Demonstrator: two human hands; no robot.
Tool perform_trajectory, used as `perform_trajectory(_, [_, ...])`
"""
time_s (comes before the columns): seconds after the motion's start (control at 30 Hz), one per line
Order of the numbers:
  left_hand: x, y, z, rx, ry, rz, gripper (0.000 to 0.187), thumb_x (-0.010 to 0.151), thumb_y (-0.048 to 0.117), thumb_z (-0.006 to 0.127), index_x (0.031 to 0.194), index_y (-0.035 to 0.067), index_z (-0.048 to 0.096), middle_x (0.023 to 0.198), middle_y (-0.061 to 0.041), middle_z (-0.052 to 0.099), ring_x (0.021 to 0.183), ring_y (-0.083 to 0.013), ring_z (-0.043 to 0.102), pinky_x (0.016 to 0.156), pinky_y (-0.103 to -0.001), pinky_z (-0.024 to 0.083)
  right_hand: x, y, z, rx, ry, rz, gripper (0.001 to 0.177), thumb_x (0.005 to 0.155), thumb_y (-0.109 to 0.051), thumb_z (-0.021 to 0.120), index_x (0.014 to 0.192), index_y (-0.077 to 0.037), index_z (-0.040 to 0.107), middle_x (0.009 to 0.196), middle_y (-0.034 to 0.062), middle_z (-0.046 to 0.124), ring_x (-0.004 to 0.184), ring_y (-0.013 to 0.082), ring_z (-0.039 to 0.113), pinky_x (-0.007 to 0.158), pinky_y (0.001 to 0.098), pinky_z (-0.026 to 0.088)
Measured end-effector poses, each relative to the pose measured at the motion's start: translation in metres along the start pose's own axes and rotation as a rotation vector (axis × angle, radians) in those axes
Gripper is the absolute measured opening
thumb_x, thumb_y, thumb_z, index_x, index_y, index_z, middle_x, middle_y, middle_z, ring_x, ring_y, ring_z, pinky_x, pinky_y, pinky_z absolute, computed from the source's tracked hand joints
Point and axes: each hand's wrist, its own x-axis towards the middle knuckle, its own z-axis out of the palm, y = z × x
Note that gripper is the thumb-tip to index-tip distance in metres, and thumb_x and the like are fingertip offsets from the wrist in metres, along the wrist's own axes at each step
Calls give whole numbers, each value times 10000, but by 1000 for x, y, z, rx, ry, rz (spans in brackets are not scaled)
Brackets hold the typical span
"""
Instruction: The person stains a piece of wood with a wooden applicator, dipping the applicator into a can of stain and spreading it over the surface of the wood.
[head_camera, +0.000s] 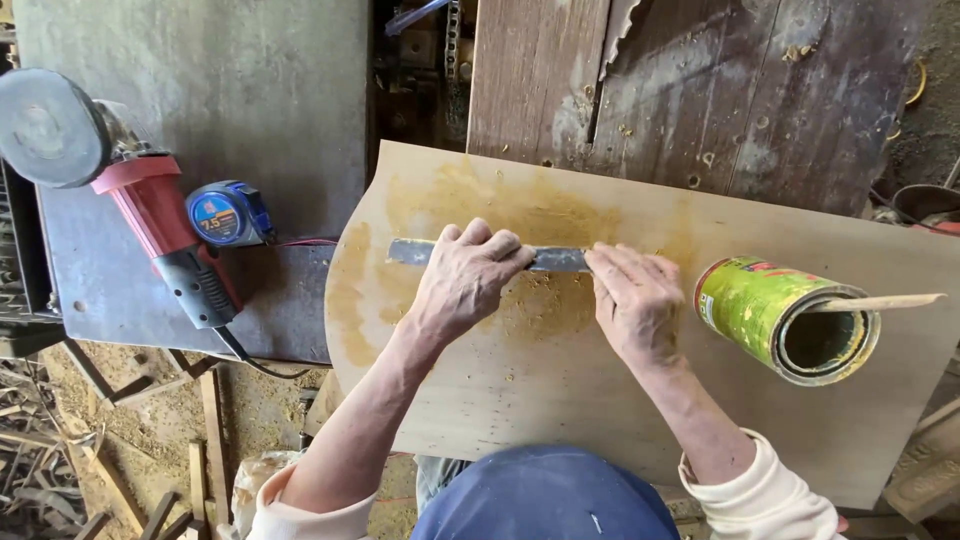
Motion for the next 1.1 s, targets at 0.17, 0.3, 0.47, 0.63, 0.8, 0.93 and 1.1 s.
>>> perform_trajectory(0.17, [-18,7,-2,-27,-16,33,232,908,120,563,1056,224,708,1002,23,623,875,-224,527,667,-345,432,-26,-13,-3,-2,-37,33,154,976,-203,698,1098,-227,789,1146,30,779,1068,214,724,979,375,486])
perform_trajectory(0.3, [-41,14,2,-27,-75,25,260,906,102,554,1090,214,701,1029,9,623,887,-230,537,682,-352,443,-36,-28,-12,-10,-62,19,165,963,-219,702,1102,-257,782,1159,14,776,1073,197,723,978,378,479])
perform_trajectory(0.47, [-75,31,-4,-58,-19,0,300,898,69,507,1079,217,694,987,18,600,824,-219,522,647,-340,426,-48,-53,-28,35,-68,-23,194,930,-192,708,1103,-247,777,1133,12,773,1038,203,722,977,397,478])
perform_trajectory(0.63, [-138,49,-26,0,35,-125,329,892,63,483,1067,244,695,964,53,592,798,-187,534,632,-309,425,-41,-88,-27,126,-56,-180,272,887,-203,709,1138,-295,756,1138,-57,748,1049,171,702,982,411,457])
perform_trajectory(0.8, [-212,56,-32,205,221,-530,349,986,92,660,1314,212,683,1003,47,661,718,-140,507,548,-250,445,49,-169,-13,333,102,-490,85,965,-41,735,922,-114,722,1023,10,739,1059,245,608,984,390,348])
perform_trajectory(0.93, [-254,62,-16,255,256,-736,545,832,-16,613,1331,193,684,1040,12,670,858,-228,607,639,-352,546,51,-202,65,351,-6,-733,159,995,-31,596,908,-114,699,1031,14,721,1066,274,615,961,467,420])
perform_trajectory(1.1, [-252,78,-3,278,421,-769,375,828,35,620,1156,155,759,931,-42,632,827,-250,648,655,-386,593,41,-198,94,237,-15,-799,86,848,-156,727,920,-201,717,965,-27,655,1096,183,580,978,403,449])
